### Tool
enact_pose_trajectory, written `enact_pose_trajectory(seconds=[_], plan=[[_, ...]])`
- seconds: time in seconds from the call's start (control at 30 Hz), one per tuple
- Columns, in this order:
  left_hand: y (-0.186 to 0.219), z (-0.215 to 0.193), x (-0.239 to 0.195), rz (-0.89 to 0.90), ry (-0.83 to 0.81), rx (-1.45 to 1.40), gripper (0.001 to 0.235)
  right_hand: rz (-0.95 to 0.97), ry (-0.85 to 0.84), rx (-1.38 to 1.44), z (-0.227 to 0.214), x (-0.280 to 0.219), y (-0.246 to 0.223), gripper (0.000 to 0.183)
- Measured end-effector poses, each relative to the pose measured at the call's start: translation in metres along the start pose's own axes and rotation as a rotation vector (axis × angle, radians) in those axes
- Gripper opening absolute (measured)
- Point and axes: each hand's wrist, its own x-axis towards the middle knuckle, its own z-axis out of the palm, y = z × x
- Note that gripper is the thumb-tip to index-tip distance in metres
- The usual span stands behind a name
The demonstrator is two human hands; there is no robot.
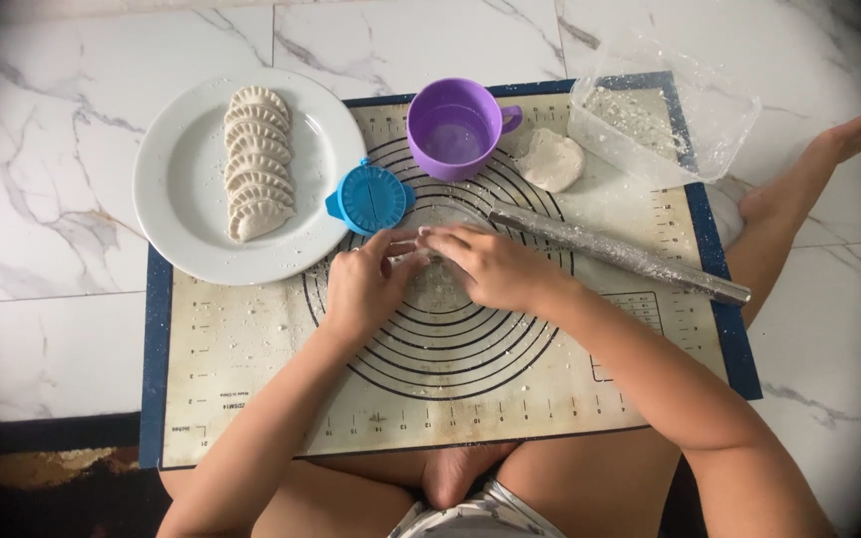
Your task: Preparing dumplings by rolling out dough and using a plastic mold to shape them.
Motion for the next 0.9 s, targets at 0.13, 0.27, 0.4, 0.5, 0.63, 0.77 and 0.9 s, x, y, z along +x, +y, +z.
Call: enact_pose_trajectory(seconds=[0.13,0.27,0.4,0.5,0.63,0.77,0.9], plan=[[0.006,-0.007,0.001,-0.034,-0.001,-0.056,0.028,0.051,-0.150,0.114,-0.025,-0.006,-0.006,0.047],[-0.002,-0.005,-0.003,-0.030,-0.071,-0.017,0.030,0.076,-0.090,0.244,-0.029,-0.002,-0.006,0.046],[0.006,-0.008,-0.003,-0.011,-0.113,0.009,0.036,0.060,-0.065,0.140,-0.013,-0.006,0.009,0.036],[-0.005,-0.001,-0.001,0.117,-0.072,0.085,0.025,0.034,0.028,0.100,0.003,-0.007,0.015,0.025],[-0.014,0.017,0.001,0.182,-0.013,0.129,0.019,0.072,0.084,0.148,0.006,-0.002,0.007,0.025],[-0.007,0.021,-0.002,0.246,0.065,0.182,0.018,0.093,0.151,0.144,0.021,-0.002,0.017,0.025],[-0.010,0.026,-0.001,0.240,0.073,0.193,0.017,0.060,0.244,0.192,0.019,0.002,0.016,0.018]])
